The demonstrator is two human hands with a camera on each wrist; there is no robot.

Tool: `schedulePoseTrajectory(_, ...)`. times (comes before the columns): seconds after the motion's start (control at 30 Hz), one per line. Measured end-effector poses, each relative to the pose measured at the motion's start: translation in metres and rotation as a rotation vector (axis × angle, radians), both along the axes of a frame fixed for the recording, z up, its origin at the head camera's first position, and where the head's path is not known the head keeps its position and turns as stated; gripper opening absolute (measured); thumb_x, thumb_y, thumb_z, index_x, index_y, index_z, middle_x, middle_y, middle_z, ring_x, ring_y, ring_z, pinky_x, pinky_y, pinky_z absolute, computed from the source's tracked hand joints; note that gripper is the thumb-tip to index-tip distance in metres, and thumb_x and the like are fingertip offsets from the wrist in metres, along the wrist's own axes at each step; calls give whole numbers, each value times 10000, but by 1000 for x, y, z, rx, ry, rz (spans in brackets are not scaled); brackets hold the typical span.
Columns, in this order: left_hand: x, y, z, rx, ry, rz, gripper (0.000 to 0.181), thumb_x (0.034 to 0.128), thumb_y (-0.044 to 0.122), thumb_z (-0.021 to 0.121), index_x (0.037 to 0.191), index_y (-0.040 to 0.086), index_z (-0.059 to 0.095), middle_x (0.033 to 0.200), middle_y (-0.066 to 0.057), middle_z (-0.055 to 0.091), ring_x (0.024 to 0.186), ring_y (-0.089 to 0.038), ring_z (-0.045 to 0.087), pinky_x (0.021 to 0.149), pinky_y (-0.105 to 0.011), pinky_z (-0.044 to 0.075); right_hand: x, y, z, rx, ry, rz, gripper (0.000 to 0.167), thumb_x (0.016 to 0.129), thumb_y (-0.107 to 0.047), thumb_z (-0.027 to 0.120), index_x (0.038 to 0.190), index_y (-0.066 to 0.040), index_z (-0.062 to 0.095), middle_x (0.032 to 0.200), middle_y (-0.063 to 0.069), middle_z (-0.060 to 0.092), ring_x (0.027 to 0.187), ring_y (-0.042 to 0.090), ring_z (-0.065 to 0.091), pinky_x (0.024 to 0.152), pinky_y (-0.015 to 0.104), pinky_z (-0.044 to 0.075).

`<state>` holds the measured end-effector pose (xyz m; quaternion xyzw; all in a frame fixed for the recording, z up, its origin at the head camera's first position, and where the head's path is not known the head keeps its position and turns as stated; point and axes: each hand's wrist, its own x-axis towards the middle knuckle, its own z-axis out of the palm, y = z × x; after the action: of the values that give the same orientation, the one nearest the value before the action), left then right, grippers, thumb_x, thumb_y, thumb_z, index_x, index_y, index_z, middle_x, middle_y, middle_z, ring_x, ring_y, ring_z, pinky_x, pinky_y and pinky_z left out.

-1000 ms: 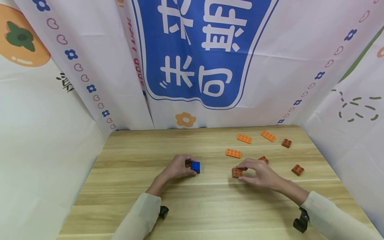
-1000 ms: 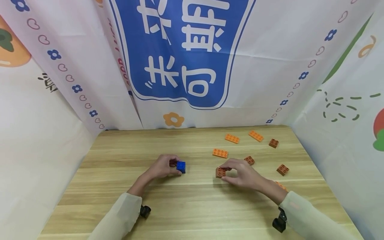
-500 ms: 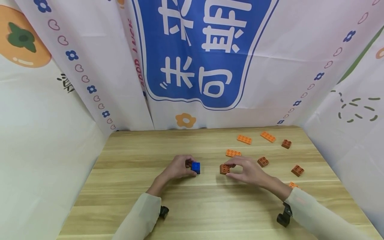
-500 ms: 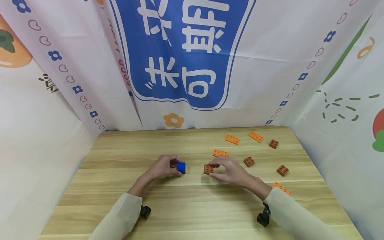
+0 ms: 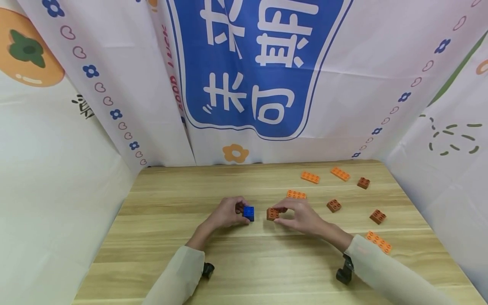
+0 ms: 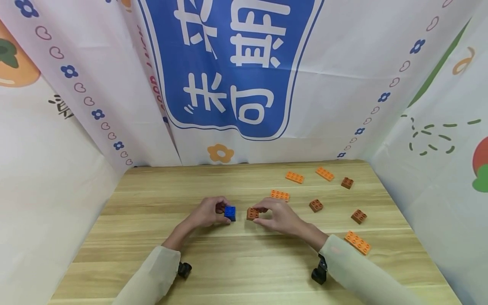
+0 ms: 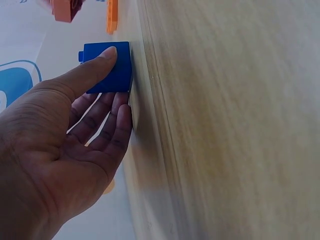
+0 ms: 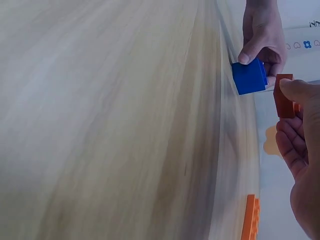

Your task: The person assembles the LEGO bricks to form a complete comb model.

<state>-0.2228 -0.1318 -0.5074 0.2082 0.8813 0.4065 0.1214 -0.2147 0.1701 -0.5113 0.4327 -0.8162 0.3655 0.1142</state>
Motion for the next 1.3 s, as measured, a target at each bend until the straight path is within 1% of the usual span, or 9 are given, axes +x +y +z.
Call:
schedulePoseTrajectory(0.13, 0, -1, 0, 9, 3, 1, 390, 811, 78, 934, 1121, 39, 701, 1054, -57, 723, 935, -159, 662, 852, -333, 593, -1, -9, 1, 12, -52, -30, 361, 850, -154, 911, 1170, -61, 769, 1073, 30, 773, 913, 142, 716, 779, 370, 624)
schedulePoseTrajectory(0.23, 0, -1, -1, 11, 13, -1, 392, 809, 77, 936, 1121, 36, 702, 1052, -59, 725, 933, -157, 666, 846, -329, 595, -4, -16, 2, 17, -67, -44, 362, 856, -162, 908, 1173, -55, 770, 1075, 39, 774, 910, 161, 722, 786, 382, 625)
schedulePoseTrajectory(0.47, 1, -1, -2, 17, 18, -1, 385, 810, 79, 936, 1120, 37, 711, 1039, -50, 733, 922, -147, 676, 840, -321, 600, -10, -34, 2, 9, -94, -19, 356, 854, -121, 905, 1176, -43, 774, 1060, 50, 774, 900, 221, 734, 772, 394, 627)
schedulePoseTrajectory(0.6, 1, 0, -3, 23, 25, 0, 375, 808, 71, 935, 1109, 31, 715, 1027, -51, 736, 912, -150, 683, 825, -309, 600, -13, -42, 2, 0, -103, 1, 351, 853, -107, 904, 1173, -38, 776, 1047, 53, 770, 895, 225, 733, 764, 403, 629)
schedulePoseTrajectory(0.83, 2, -1, -3, 24, 37, -9, 379, 809, 70, 934, 1113, 24, 713, 1024, -56, 734, 912, -149, 679, 822, -285, 596, -16, -52, 0, 9, -150, 13, 326, 875, -118, 888, 1175, -51, 781, 1060, 54, 770, 909, 224, 741, 781, 380, 631)
schedulePoseTrajectory(0.93, 2, -1, -3, 26, 40, -12, 384, 807, 68, 935, 1111, 17, 706, 1020, -62, 732, 912, -153, 679, 819, -280, 595, -17, -55, -1, 22, -162, 10, 322, 887, -150, 884, 1179, -60, 784, 1059, 42, 770, 913, 214, 740, 789, 354, 628)
schedulePoseTrajectory(1.07, 2, 0, -3, 18, 42, -10, 383, 803, 68, 938, 1096, 19, 697, 1013, -58, 729, 912, -152, 680, 817, -275, 593, -20, -60, -1, 28, -163, 19, 329, 892, -186, 885, 1180, -61, 785, 1055, 31, 771, 917, 203, 739, 801, 338, 625)
schedulePoseTrajectory(1.17, 2, 0, -4, 12, 45, -11, 378, 798, 68, 942, 1081, 27, 695, 1009, -53, 731, 915, -148, 687, 823, -271, 595, -22, -63, 0, 22, -165, 29, 336, 882, -175, 891, 1177, -55, 783, 1053, 35, 771, 916, 190, 738, 805, 335, 626)
schedulePoseTrajectory(1.3, 0, 0, -3, 11, 54, -15, 354, 797, 69, 940, 1042, 41, 685, 990, -43, 727, 895, -147, 684, 810, -274, 593, -25, -67, 3, 31, -164, 38, 339, 875, -159, 894, 1179, -59, 782, 1051, 32, 770, 917, 142, 726, 807, 294, 617)
